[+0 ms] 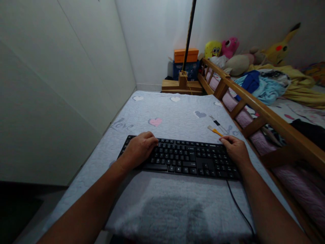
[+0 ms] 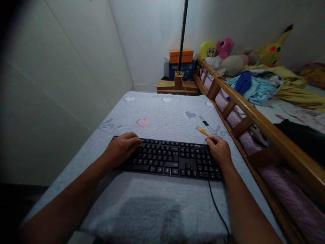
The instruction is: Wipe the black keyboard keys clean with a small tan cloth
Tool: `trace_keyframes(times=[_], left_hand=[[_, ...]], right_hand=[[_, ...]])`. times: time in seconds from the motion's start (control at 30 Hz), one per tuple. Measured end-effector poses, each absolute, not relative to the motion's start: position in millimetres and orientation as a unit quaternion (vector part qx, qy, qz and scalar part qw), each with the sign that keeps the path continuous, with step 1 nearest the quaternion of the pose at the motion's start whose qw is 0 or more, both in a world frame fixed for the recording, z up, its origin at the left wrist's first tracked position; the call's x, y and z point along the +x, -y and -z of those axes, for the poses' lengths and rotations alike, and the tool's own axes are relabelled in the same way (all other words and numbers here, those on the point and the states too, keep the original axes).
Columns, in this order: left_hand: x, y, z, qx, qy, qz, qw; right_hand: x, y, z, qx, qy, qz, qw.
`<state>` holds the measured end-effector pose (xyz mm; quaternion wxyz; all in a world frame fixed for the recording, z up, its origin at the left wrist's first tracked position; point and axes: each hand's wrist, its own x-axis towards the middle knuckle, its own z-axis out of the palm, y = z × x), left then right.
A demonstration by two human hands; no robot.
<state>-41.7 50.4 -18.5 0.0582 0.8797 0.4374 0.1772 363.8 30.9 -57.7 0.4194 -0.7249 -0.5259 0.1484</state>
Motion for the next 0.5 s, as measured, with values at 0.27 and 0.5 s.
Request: trace_keyframes(times=[0.27,0.5], left_hand=[[-31,-47,18,0.894,-0.428,-0.129,0.033],[-42,-49,18,0.887,-0.440,-0.136,0.026]], right_hand=[[362,-30,56,-0.730,0.520,-0.152,0.415],[365,-32,59,-0.726,0.522,-0.149,0.422]])
